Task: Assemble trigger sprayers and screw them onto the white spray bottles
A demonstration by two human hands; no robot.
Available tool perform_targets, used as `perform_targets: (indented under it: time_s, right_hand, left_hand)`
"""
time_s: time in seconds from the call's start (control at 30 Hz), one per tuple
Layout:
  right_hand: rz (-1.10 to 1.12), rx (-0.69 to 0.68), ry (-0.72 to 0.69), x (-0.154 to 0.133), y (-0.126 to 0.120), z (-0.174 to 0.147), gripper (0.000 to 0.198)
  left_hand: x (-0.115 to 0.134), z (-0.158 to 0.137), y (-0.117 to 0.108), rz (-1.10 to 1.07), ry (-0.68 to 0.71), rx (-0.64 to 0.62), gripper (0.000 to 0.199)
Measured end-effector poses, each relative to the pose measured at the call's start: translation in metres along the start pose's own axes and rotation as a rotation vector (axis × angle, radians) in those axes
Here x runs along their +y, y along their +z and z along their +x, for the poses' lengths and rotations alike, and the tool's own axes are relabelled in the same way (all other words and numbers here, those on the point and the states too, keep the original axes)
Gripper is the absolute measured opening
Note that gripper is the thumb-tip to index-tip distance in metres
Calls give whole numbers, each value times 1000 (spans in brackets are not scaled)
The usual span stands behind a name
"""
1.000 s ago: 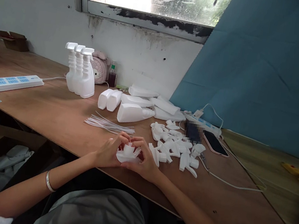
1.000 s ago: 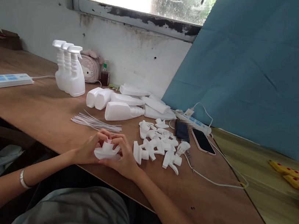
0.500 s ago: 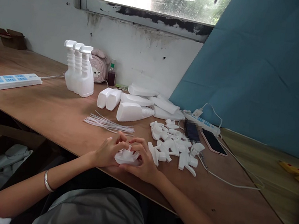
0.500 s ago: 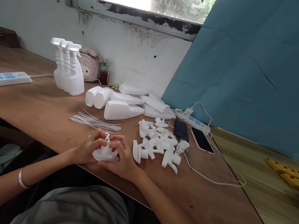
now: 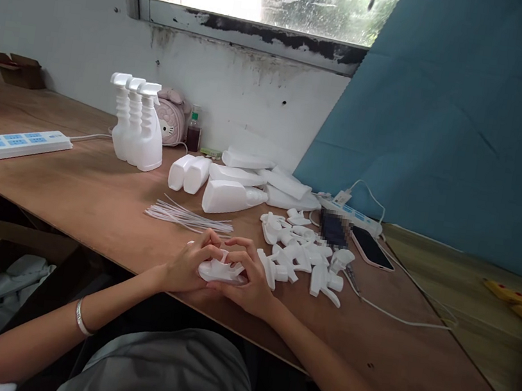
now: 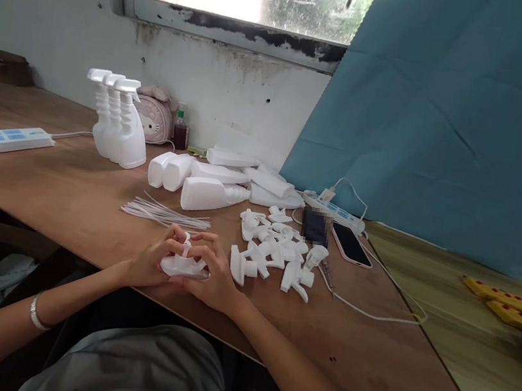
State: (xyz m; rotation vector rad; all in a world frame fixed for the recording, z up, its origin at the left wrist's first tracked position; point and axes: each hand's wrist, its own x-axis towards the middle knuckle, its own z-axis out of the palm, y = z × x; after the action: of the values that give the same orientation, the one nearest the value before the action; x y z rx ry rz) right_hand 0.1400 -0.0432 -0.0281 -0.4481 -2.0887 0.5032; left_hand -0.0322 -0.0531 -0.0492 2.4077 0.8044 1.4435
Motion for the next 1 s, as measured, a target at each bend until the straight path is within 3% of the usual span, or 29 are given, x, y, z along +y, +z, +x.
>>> perform_targets:
  time_s: [0.33, 0.8, 1.0]
  right_hand:
    - [75, -22, 59, 3, 0, -1, 26]
    - [52, -73, 33, 6, -2, -2, 24]
    - [-55, 23, -97, 8, -1, -4, 27]
  left_hand:
    - [3, 5, -1, -219, -22, -71, 27]
    - [2, 3, -1, -88, -20, -80, 26]
    - [-1, -2, -1, 47, 22, -52, 30]
